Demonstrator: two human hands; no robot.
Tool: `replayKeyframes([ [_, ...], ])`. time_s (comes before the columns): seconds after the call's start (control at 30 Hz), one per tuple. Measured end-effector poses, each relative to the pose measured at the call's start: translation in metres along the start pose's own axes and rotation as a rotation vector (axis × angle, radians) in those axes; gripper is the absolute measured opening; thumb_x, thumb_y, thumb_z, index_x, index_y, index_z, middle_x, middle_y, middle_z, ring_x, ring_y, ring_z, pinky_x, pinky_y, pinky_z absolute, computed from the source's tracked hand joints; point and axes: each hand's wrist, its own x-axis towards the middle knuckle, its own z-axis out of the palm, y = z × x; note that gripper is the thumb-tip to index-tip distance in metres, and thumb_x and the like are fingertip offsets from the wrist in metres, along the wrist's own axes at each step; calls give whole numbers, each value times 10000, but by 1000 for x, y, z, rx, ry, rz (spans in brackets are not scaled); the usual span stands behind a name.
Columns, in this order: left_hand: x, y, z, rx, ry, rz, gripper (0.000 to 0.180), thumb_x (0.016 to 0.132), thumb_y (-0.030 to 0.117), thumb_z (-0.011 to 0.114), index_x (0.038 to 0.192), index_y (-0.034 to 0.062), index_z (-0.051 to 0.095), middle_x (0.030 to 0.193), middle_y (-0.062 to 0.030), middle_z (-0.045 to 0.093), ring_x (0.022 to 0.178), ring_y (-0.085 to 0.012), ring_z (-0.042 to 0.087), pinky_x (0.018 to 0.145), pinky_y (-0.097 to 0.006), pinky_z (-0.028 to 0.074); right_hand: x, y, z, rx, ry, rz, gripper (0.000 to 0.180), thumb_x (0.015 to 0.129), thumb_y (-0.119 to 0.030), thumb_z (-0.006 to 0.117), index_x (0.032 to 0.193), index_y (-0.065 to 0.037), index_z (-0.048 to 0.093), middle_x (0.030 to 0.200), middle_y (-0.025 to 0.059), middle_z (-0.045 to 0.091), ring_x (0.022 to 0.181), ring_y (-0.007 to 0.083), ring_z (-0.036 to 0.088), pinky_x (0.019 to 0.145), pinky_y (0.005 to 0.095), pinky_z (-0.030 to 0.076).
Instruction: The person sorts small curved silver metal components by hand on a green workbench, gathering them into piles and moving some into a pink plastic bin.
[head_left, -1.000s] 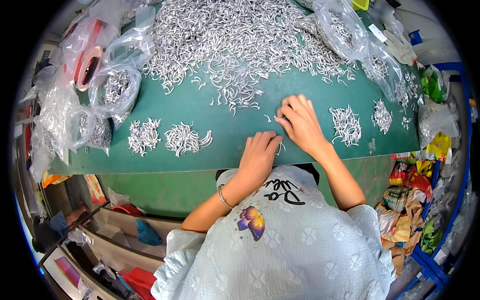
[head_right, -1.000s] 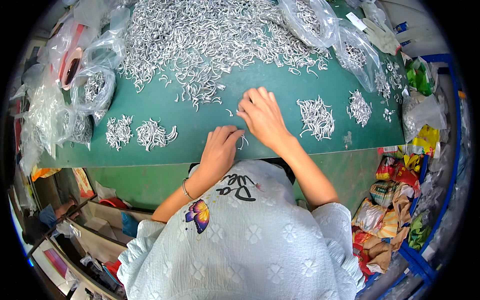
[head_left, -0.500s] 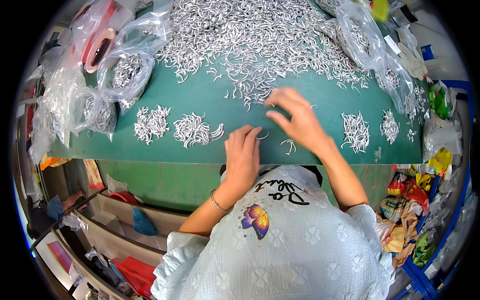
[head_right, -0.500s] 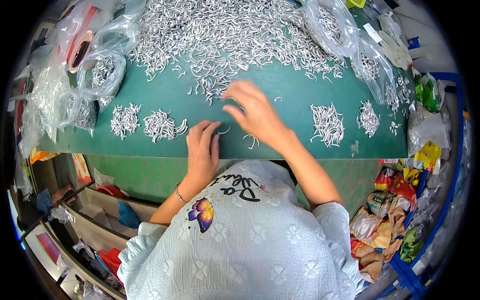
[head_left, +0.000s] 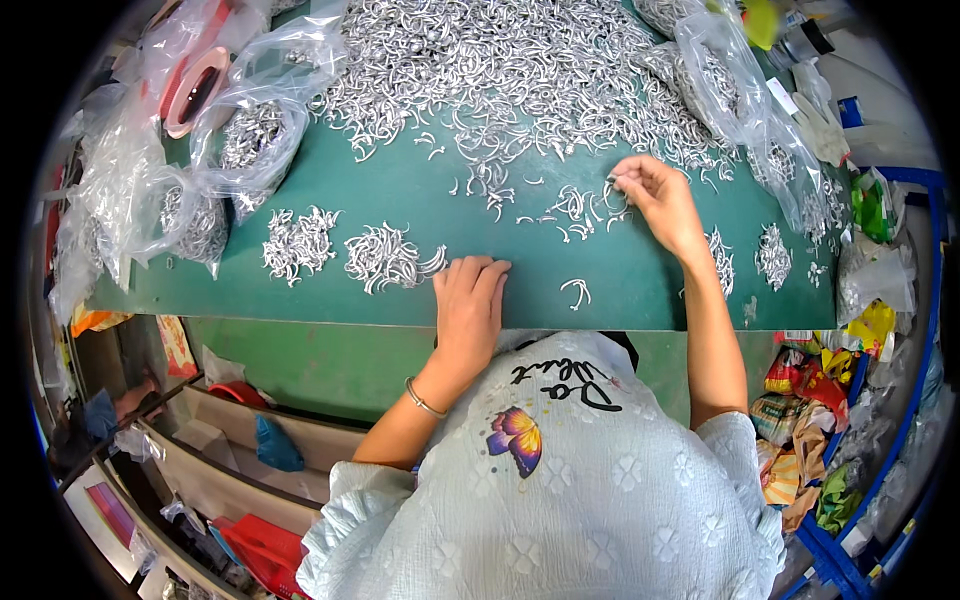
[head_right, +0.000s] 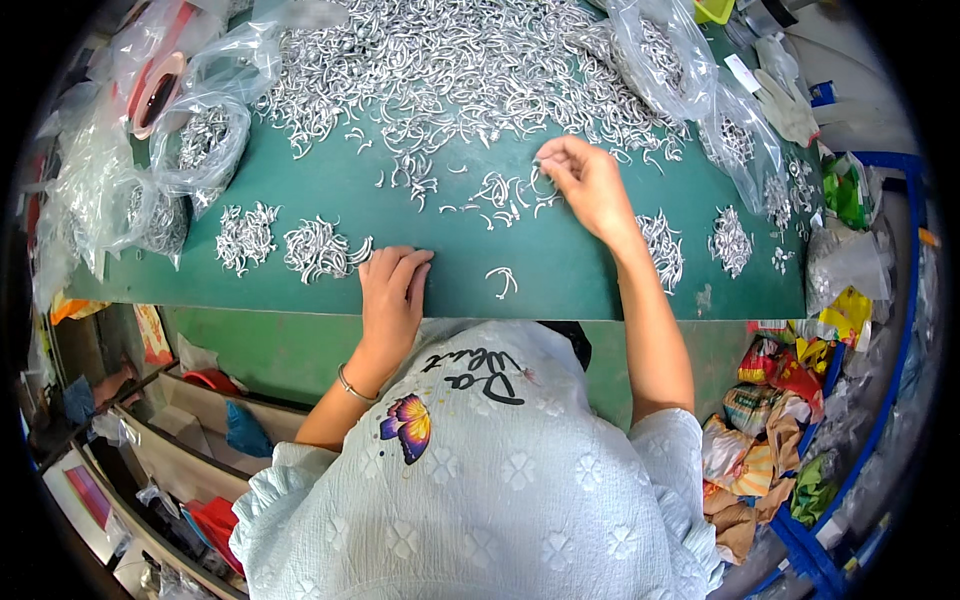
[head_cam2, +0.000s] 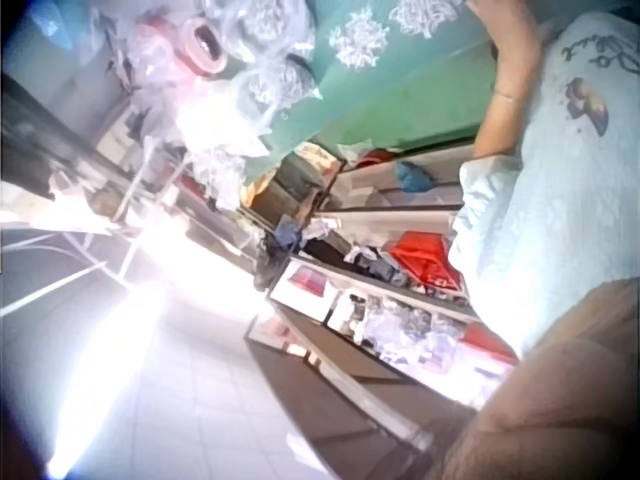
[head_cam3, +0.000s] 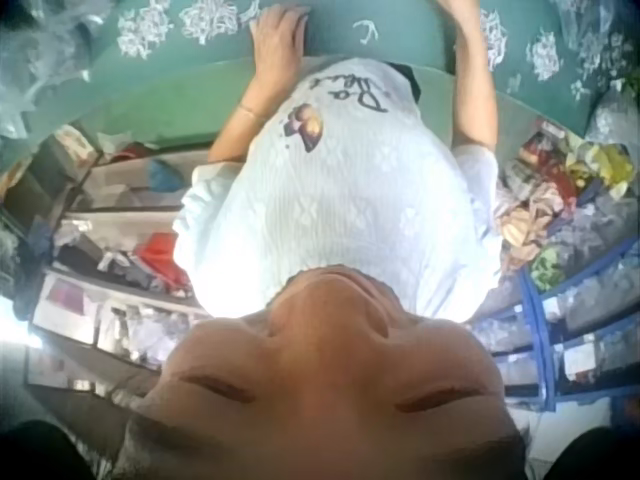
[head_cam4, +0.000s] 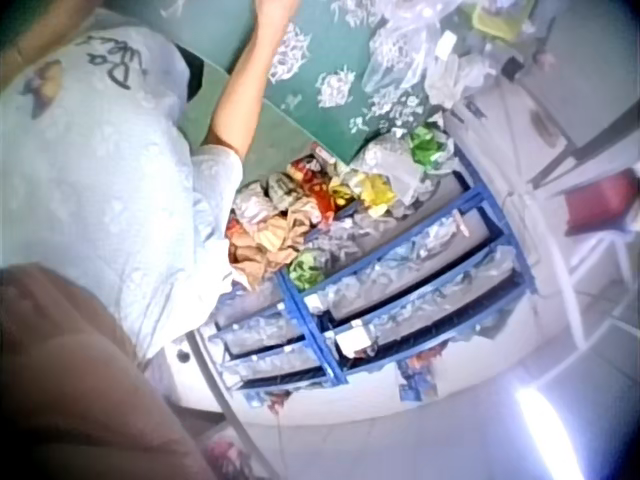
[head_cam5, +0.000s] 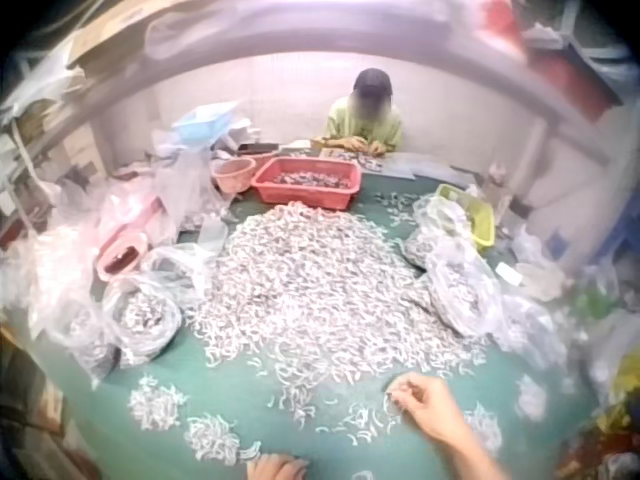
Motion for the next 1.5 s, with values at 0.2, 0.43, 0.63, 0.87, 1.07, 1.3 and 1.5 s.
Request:
replayKeyframes([
  [0.2, 0, 1, 3, 3, 17, -3, 200, 829, 11, 652, 1026, 44, 634, 958, -71, 573, 879, -240, 542, 763, -364, 360, -17, -32, 26, -733, 257, -464, 315, 795, -123, 732, 1071, -24, 617, 1098, 136, 568, 1044, 333, 550, 868, 425, 469],
  [0.43, 1, 1, 2, 2, -7, -15, 199, 833, 8, 644, 1028, 47, 637, 958, -76, 572, 890, -248, 547, 770, -368, 365, -16, -13, 41, -537, 16, -253, 307, 795, -72, 727, 1070, -8, 607, 962, 135, 589, 858, 286, 596, 731, 388, 487],
  [0.63, 1, 2, 5, -10, 15, -47, 189, 824, 7, 665, 1003, 64, 652, 949, -73, 586, 884, -248, 555, 766, -358, 367, -9, -20, 11, -48, 21, 57, 227, 841, 19, 651, 1059, 29, 588, 780, 108, 617, 614, 204, 574, 579, 307, 475],
  [0.87, 2, 1, 4, -2, 33, -40, 183, 823, 9, 665, 999, 60, 652, 932, -72, 585, 874, -248, 556, 764, -359, 367, -18, -40, 23, -659, 81, -365, 436, 756, -163, 774, 1137, -47, 597, 1219, 130, 518, 1151, 319, 460, 970, 422, 384],
  [1.07, 0, -1, 4, 25, 7, -4, 190, 835, 17, 642, 1021, 55, 631, 934, -72, 564, 866, -246, 545, 748, -368, 357, -18, -15, 66, -572, -172, -543, 269, 781, -105, 714, 1026, -41, 624, 1128, 132, 560, 1085, 335, 508, 908, 402, 425],
  [1.3, 2, -2, 6, 7, 34, 22, 188, 839, 14, 647, 1023, 51, 637, 958, -65, 578, 875, -231, 549, 741, -356, 360, -10, -2, 6, 32, 184, -86, 224, 855, 37, 628, 1067, -34, 644, 860, 57, 628, 770, 111, 575, 698, 259, 481],
  [1.5, 5, 0, 5, -7, 30, -10, 182, 818, -12, 671, 992, 38, 657, 942, -76, 601, 862, -236, 570, 762, -348, 374, -33, -12, 9, -592, 209, -382, 285, 793, -41, 726, 1065, -40, 638, 943, 82, 597, 766, 255, 578, 698, 338, 479],
])
